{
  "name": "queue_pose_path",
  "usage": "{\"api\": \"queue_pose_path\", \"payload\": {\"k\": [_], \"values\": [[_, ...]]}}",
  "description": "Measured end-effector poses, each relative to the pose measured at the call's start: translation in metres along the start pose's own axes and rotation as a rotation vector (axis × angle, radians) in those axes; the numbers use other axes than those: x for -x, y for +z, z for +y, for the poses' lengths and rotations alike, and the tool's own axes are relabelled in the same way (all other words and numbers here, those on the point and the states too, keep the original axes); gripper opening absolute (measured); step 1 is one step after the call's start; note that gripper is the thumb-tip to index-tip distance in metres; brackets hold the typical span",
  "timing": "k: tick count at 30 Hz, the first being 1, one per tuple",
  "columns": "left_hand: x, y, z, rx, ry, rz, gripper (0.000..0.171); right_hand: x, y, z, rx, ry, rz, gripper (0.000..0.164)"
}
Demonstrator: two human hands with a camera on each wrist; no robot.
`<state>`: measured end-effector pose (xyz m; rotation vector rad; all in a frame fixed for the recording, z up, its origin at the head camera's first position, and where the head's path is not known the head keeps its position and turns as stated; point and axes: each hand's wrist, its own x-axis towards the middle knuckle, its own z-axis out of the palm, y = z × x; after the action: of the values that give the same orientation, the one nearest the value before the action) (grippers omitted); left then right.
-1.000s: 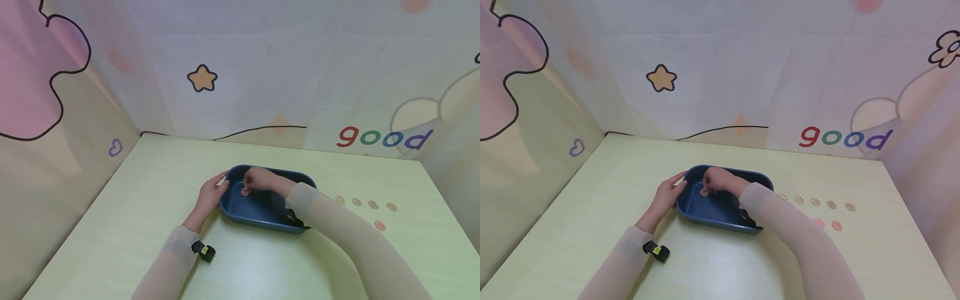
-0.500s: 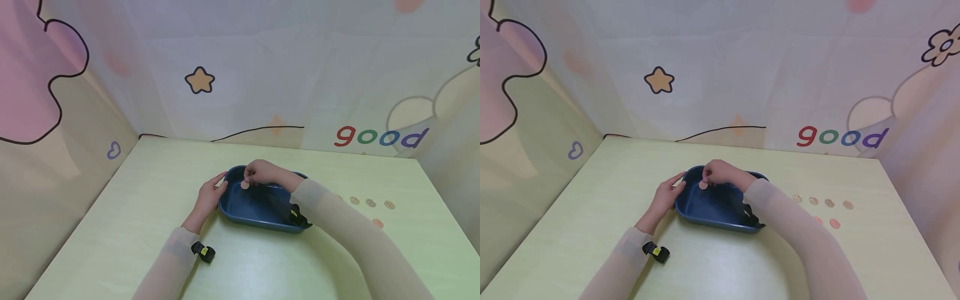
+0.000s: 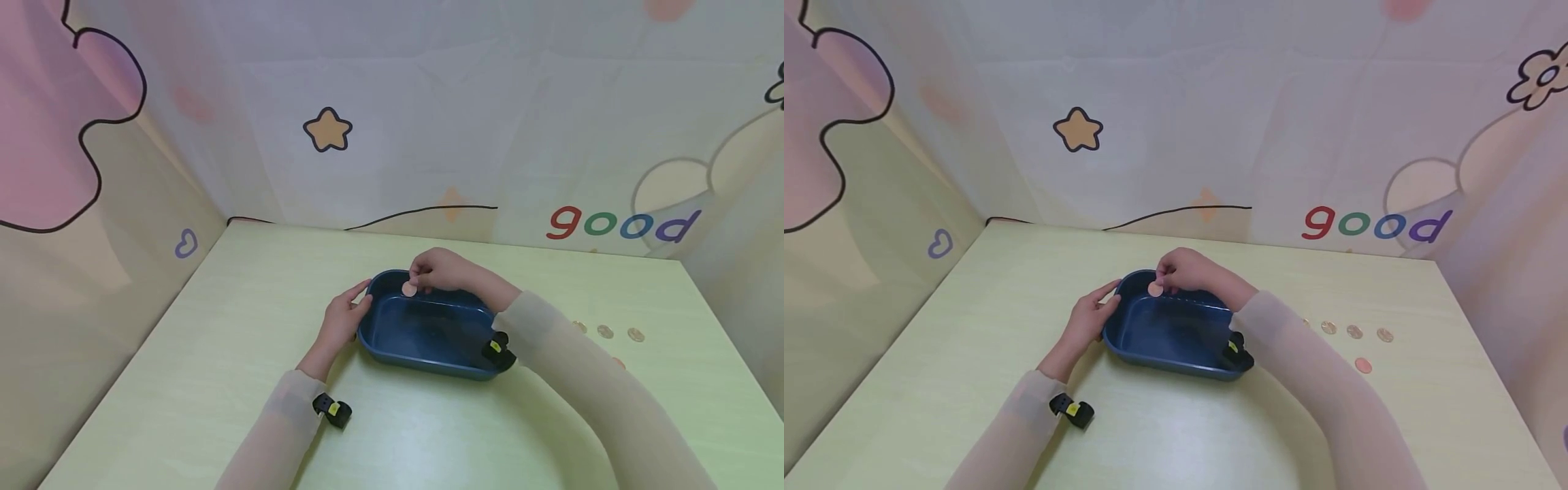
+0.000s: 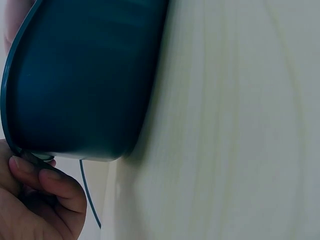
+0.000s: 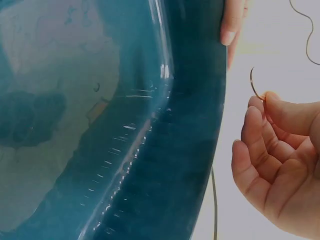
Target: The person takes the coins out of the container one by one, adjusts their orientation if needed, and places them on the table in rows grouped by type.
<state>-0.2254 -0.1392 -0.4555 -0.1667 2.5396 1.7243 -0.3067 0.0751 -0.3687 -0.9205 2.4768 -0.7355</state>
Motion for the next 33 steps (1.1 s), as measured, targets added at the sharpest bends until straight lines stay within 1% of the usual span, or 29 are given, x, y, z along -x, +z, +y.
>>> {"api": "queue_pose_path", "payload": {"k": [9,17,23,30,33], "values": [[0.001,0.000,-0.001,-0.010,0.003,-0.003,0.047,0.021,-0.006,-0.001,-0.038,0.023,0.036,0.013],[0.001,0.000,-0.001,-0.010,0.012,-0.003,0.047,0.044,-0.006,0.004,-0.090,0.009,0.064,0.013],[0.001,0.000,-0.001,-0.022,0.032,0.003,0.046,0.060,-0.002,0.009,-0.128,0.053,0.090,0.014],[0.001,0.000,0.001,-0.014,0.011,-0.003,0.047,0.075,0.005,0.015,-0.135,0.072,0.115,0.013],[0.001,0.000,0.001,-0.019,0.012,-0.004,0.047,0.081,0.007,0.017,-0.135,0.077,0.128,0.014]]}}
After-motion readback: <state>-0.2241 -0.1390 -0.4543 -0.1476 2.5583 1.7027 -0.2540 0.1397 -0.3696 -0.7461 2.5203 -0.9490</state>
